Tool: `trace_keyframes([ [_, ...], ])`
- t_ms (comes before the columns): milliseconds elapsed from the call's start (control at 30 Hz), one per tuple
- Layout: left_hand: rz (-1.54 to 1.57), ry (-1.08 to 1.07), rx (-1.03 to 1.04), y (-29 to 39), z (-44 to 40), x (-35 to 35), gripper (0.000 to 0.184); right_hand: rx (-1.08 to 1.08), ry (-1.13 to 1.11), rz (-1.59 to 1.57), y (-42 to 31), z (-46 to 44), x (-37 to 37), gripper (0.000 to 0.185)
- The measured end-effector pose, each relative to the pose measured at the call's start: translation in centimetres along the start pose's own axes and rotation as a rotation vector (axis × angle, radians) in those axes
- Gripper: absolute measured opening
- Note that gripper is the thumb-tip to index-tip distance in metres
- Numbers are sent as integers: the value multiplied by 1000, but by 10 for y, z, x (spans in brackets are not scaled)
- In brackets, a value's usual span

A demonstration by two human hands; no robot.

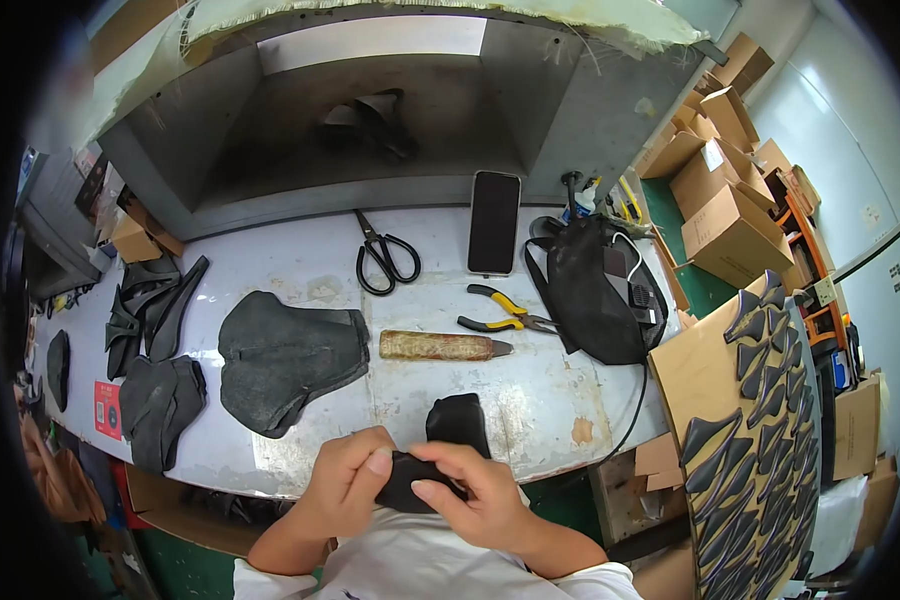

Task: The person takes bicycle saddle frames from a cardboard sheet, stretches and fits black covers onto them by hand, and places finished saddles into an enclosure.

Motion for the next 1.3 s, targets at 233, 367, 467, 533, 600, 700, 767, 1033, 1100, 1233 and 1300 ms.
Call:
trace_keyframes([
  [233,469,166,30,-16,14,7,29,491,-285,-892,-11,-7,19,60],
  [367,670,9,-183,-5,5,-7,36,325,-288,-544,-11,-3,10,59],
  [467,257,-34,-256,10,5,-12,26,212,-311,-404,-5,0,13,59],
  [533,98,-74,-172,17,5,-11,21,203,-328,-398,-4,1,12,60],
  [600,288,-82,-211,2,10,-7,20,197,-341,-390,-8,1,13,60],
  [700,516,-40,-37,-8,16,6,19,379,-399,-921,-13,1,22,62],
  [767,411,89,311,3,18,8,21,440,-416,-993,-13,1,27,65],
  [1033,575,68,-110,-5,21,0,28,382,-232,-738,-11,-4,18,64],
  [1100,34,53,118,17,20,1,35,277,-146,-559,-8,-5,7,64],
  [1233,687,148,-289,-31,19,15,28,55,60,-425,-12,-4,3,66],
  [1300,398,172,-53,-19,10,11,28,215,-3,-642,-14,-9,6,67],
])
Point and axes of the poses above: each hand's wrist, its own z-axis away from the middle knuckle, its own x-axis out of the palm, y = z × x, the point moved 6 cm from there along -z, towards the middle knuckle, and after that the axes turned 15 degrees about z, right-handed, at the moved point
